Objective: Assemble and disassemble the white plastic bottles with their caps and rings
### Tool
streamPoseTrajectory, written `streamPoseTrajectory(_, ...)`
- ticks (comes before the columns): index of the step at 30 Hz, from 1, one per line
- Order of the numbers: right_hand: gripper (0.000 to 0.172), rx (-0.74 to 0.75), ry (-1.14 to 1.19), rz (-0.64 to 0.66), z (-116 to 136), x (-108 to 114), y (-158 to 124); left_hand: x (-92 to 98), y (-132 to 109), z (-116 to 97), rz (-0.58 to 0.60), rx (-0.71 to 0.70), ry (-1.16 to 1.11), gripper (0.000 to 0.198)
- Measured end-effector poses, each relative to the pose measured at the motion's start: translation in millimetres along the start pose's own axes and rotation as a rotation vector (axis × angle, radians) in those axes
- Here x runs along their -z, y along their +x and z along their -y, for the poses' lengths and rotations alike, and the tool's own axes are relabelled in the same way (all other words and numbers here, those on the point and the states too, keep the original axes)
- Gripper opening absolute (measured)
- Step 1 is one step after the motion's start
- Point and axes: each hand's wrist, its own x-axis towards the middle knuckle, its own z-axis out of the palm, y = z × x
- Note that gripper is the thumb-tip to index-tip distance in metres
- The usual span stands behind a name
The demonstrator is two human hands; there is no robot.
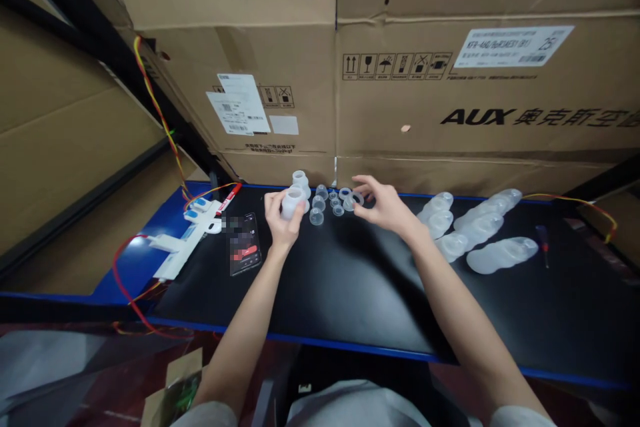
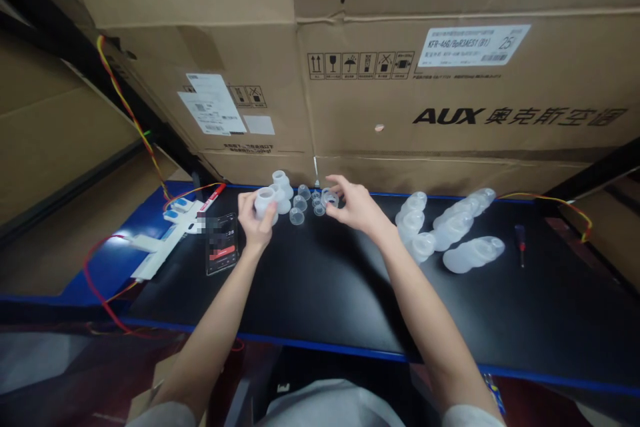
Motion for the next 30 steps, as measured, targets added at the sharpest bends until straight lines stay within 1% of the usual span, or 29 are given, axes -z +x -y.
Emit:
streamPoseTrajectory(1, 0.063, -0.033, -0.06, 0.085, -7.3, -3.8, 0.2, 1.4, 1.3, 5.5, -0.007, 0.004, 0.027, 0.044)
streamPoseTrajectory(3, 0.068, -0.083, -0.157, 0.194, -19.5, -12.7, 0.1, 3.3, 1.9, 15.6, 0.004, -0.009, 0.071, 0.043)
streamPoseTrajectory(6, 0.073, -0.138, -0.288, 0.284, -28.1, -23.1, -0.8, 4.8, 0.9, 25.1, 0.037, -0.038, 0.114, 0.044)
streamPoseTrajectory(9, 0.076, -0.178, -0.424, 0.357, -27.1, -27.6, -1.9, 5.8, 1.5, 28.0, 0.039, -0.032, 0.146, 0.042)
streamPoseTrajectory(12, 0.074, -0.175, -0.521, 0.392, -25.3, -31.1, -4.2, 8.0, 3.8, 29.8, 0.044, -0.051, 0.168, 0.041)
streamPoseTrajectory(15, 0.069, -0.161, -0.578, 0.394, -26.2, -34.0, -6.1, 11.6, 5.5, 33.4, 0.059, -0.067, 0.166, 0.042)
streamPoseTrajectory(18, 0.063, -0.158, -0.633, 0.375, -20.9, -29.8, -2.5, 14.5, 6.4, 37.9, 0.085, -0.014, 0.168, 0.049)
streamPoseTrajectory(20, 0.055, -0.146, -0.677, 0.316, -9.3, -18.8, 0.8, 15.7, 6.3, 41.3, 0.125, 0.019, 0.189, 0.054)
streamPoseTrajectory(22, 0.045, -0.126, -0.706, 0.206, 6.9, 0.4, 0.6, 16.6, 5.1, 43.7, 0.164, 0.029, 0.233, 0.056)
streamPoseTrajectory(23, 0.043, -0.117, -0.713, 0.138, 15.3, 12.6, -1.6, 16.7, 4.1, 44.3, 0.187, 0.031, 0.256, 0.057)
streamPoseTrajectory(26, 0.047, -0.142, -0.792, -0.035, 34.0, 53.5, -15.4, 16.0, 1.2, 44.5, 0.28, 0.054, 0.303, 0.061)
streamPoseTrajectory(28, 0.052, -0.205, -0.895, -0.083, 37.6, 78.9, -27.5, 15.6, 0.4, 45.0, 0.336, 0.068, 0.332, 0.059)
streamPoseTrajectory(30, 0.056, -0.315, -0.982, -0.089, 33.5, 99.5, -37.8, 16.5, 0.8, 46.5, 0.367, 0.07, 0.369, 0.055)
